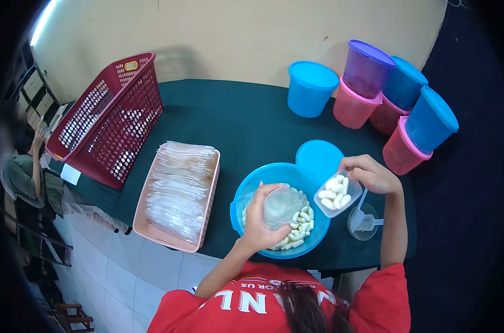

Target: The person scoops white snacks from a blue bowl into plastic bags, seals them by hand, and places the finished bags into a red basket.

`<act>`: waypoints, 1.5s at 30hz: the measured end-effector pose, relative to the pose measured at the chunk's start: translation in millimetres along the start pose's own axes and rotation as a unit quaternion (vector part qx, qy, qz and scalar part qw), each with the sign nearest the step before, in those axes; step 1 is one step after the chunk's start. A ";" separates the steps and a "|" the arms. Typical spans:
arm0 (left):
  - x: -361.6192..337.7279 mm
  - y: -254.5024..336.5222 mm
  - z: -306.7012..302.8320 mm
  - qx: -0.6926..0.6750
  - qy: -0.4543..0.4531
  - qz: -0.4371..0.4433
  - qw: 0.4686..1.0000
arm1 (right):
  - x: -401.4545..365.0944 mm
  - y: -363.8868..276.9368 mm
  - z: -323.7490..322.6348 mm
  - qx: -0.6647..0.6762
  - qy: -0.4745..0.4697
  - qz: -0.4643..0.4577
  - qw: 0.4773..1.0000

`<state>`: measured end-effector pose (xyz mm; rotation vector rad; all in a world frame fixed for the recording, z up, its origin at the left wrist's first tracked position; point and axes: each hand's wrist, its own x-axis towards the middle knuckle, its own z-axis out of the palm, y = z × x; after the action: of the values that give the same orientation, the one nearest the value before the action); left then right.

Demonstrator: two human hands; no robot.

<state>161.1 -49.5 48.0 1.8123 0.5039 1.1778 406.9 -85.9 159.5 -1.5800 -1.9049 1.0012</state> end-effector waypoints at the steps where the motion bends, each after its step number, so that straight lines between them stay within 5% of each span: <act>1: -0.5 -2.5 2.5 -0.004 -0.004 0.001 1.000 | -0.1 -0.5 -1.7 -0.007 0.017 0.032 0.999; 7: 1.3 0.5 10.2 0.117 -0.073 -0.032 0.990 | 11.3 -27.5 9.5 -0.125 0.064 0.051 0.989; 9: 0.9 0.5 12.9 0.118 -0.094 -0.033 0.988 | 14.1 -40.6 16.7 -0.350 0.097 0.027 0.931; 11: 0.8 -0.7 14.6 0.121 -0.096 -0.037 0.987 | 14.2 -53.5 28.6 -0.396 0.105 0.029 0.912; 14: 3.9 0.5 14.5 0.127 -0.102 -0.040 0.986 | 14.3 -71.6 49.4 -0.574 0.122 0.000 0.810; 22: 3.3 -1.2 12.2 0.093 -0.110 -0.071 0.987 | 7.5 -89.7 59.1 -0.620 0.070 0.012 0.782; 25: 8.9 5.3 0.3 0.144 -0.049 -0.013 0.988 | -6.6 -105.7 38.0 -0.535 0.208 0.054 0.817; 29: 10.6 -5.1 -22.4 0.054 0.011 -0.023 0.998 | 2.5 -48.7 64.1 -0.663 0.090 -0.002 0.743; 34: 3.8 -11.3 -23.0 -0.086 0.074 -0.063 0.992 | 49.7 46.9 130.2 -0.642 0.093 -0.023 0.761; 36: 1.9 -13.5 -23.5 -0.110 0.088 -0.058 0.988 | 53.2 55.4 137.7 -0.621 0.104 -0.031 0.776; 38: -0.6 -17.1 -23.6 -0.135 0.104 -0.057 0.984 | 51.9 58.4 142.2 -0.523 0.036 -0.034 0.851; 42: -2.2 -21.8 -23.4 -0.202 0.142 -0.022 0.969 | 43.3 55.1 134.5 -0.471 0.027 -0.043 0.881; 44: -1.6 -20.9 -22.7 -0.156 0.143 -0.042 0.976 | 42.5 32.6 116.7 -0.374 -0.123 0.020 0.919; 45: -1.8 -19.8 -22.5 -0.132 0.144 -0.053 0.979 | 43.5 31.2 118.0 -0.378 -0.124 0.013 0.917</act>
<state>143.0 -30.1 33.8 1.3822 0.5710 1.3710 328.8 -69.5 57.4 -1.9399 -2.6622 0.4909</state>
